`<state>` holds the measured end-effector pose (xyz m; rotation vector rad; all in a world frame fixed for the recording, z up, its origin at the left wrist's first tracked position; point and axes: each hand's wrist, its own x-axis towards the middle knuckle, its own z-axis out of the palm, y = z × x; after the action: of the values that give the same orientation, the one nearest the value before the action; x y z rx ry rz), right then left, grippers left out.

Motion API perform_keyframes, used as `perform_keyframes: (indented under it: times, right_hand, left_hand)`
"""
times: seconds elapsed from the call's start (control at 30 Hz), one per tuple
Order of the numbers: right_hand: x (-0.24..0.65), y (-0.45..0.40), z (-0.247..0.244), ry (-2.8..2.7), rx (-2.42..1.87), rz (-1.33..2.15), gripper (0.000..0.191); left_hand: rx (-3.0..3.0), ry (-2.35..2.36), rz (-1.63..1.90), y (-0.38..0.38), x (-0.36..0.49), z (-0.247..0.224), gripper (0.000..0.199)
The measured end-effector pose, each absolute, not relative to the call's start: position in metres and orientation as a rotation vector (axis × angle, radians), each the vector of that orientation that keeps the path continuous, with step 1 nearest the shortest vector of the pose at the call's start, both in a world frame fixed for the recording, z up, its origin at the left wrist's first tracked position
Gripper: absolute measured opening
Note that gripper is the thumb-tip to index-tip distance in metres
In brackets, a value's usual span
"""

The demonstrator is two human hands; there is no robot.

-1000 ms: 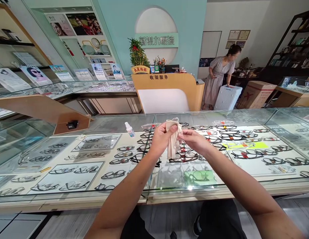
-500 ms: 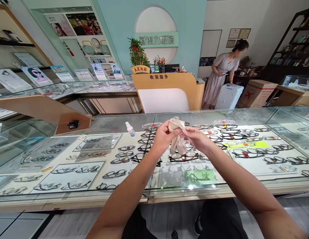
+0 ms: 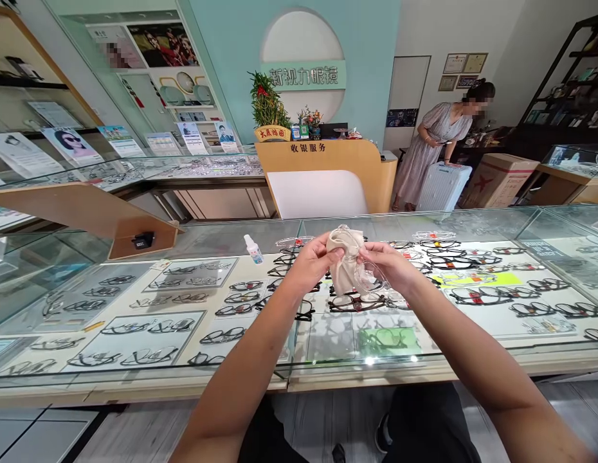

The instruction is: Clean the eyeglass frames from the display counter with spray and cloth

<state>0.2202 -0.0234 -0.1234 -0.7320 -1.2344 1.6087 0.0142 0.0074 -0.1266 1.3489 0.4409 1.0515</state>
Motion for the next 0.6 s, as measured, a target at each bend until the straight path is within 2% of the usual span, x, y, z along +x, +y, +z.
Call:
perform_keyframes:
  times: [0.07,0.23,0.37,0.47,0.6]
  right_hand:
    - [0.218,-0.024,-0.125,-1.201,-0.72,1.633,0.044]
    - [0.198,-0.03,-0.131,-1.228,-0.639,1.633,0.042]
    - [0.188,-0.032,-0.136,-1.221,-0.637,1.581,0.046]
    - [0.194,-0.03,-0.136,-1.214,-0.658,1.56,0.045]
    - [0.206,-0.026,-0.134,-1.131,-0.669,1.602,0.043]
  left_hand:
    - [1.389,0.435,1.062,0.006,0.015,-0.126,0.054]
    - [1.318,0.551,1.292,0.0,0.029,-0.134,0.041]
    - [1.21,0.645,1.386,0.0,0.032,-0.136,0.049]
    - [1.264,0.581,1.223,0.005,0.022,-0.13,0.054]
    - [1.348,0.462,1.022,0.009,0.009,-0.123,0.051]
